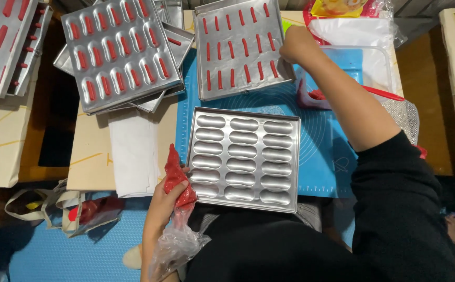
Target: Preparing red dough by filling a piping bag and cleaning baking trays with a cloth.
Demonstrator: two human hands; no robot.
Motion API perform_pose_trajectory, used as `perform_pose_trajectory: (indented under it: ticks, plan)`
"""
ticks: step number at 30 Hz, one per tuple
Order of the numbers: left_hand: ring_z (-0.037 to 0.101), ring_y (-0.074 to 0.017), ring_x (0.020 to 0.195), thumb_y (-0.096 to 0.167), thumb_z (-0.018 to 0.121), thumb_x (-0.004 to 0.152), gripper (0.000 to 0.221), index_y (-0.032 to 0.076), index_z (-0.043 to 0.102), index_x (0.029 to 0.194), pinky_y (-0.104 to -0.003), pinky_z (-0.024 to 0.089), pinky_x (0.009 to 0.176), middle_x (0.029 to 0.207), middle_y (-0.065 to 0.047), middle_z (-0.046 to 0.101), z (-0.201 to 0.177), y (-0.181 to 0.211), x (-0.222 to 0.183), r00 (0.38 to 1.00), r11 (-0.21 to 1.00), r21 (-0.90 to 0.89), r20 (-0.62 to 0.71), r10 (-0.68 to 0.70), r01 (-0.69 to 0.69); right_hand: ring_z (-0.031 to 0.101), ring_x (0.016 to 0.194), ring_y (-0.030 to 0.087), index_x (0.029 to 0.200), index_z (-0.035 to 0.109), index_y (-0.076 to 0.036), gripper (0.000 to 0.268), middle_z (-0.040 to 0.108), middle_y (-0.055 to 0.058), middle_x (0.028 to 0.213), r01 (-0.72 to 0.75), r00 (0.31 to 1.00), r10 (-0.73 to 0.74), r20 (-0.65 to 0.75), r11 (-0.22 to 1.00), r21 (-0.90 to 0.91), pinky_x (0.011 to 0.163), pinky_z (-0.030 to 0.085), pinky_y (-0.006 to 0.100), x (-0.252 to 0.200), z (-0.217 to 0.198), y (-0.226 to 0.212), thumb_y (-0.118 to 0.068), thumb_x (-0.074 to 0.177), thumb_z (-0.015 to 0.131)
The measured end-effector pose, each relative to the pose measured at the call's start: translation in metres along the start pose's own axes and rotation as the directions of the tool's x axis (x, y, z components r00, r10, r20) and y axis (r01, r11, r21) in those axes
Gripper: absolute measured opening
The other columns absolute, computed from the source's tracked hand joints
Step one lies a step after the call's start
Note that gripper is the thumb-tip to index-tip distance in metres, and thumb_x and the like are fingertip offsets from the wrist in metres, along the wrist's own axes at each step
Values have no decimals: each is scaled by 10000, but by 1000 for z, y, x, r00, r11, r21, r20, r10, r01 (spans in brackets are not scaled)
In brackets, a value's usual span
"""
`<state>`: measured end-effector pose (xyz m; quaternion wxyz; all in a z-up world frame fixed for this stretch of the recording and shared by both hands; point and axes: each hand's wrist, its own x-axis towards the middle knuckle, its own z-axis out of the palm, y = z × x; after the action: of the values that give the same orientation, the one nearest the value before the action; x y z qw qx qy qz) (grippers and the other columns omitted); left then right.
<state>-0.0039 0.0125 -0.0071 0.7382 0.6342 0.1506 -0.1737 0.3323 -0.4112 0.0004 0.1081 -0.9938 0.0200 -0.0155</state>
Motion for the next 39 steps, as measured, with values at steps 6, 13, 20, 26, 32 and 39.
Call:
perform_pose_trajectory:
  ticks: [6, 13, 20, 26, 32, 39]
  plan:
    - [651, -207, 728, 60, 621, 864, 467, -69, 635, 1313, -280, 538, 636, 1066, -198, 729, -1, 3, 2, 1000, 999, 44, -15, -19, 20, 710, 706, 439, 937, 805, 36, 239, 734, 277, 848, 132, 985, -144, -98, 985, -114, 693, 580, 498, 6, -66, 17, -21, 744, 676]
    - [689, -260, 723, 24, 601, 874, 463, -85, 601, 1324, -329, 579, 652, 1084, -187, 681, -4, 1, 10, 998, 999, -20, 31, -48, 49, 606, 570, 291, 985, 760, -58, 224, 727, 85, 830, 280, 960, -281, 8, 954, -106, 521, 509, 429, 21, -100, 50, 40, 842, 619]
    - [674, -230, 617, 9, 617, 883, 452, -45, 631, 1331, -285, 525, 544, 787, -170, 685, -4, 5, 17, 998, 999, -14, 43, -48, 49, 684, 636, 334, 1090, 784, -64, 307, 753, 123, 937, 322, 940, -329, -92, 943, -85, 580, 576, 443, 79, -82, -10, 66, 840, 662]
    - [639, -222, 592, 10, 628, 882, 442, -45, 674, 1318, -294, 506, 541, 771, -177, 685, -2, 9, 22, 995, 995, 3, -14, -104, 104, 752, 693, 371, 1179, 805, -70, 391, 775, 155, 1028, 359, 912, -365, -188, 931, -67, 630, 633, 454, 147, -45, -13, 89, 838, 698]
    - [665, -259, 577, 36, 665, 858, 442, -98, 690, 1279, -322, 538, 539, 787, -233, 726, 1, 16, 29, 980, 980, 25, -46, -194, 196, 743, 724, 358, 1065, 843, -269, 294, 778, 134, 872, 345, 832, -518, -198, 762, -548, 646, 591, 434, 192, 26, 22, -152, 827, 717]
    - [638, -248, 631, 18, 627, 843, 498, -93, 633, 1328, -314, 518, 546, 1075, -242, 741, 8, 11, 46, 979, 980, -28, -43, -200, 199, 771, 779, 342, 952, 820, -55, 208, 783, 160, 969, 312, 909, -412, -52, 761, -569, 697, 616, 407, 176, 34, 7, -125, 988, 628]
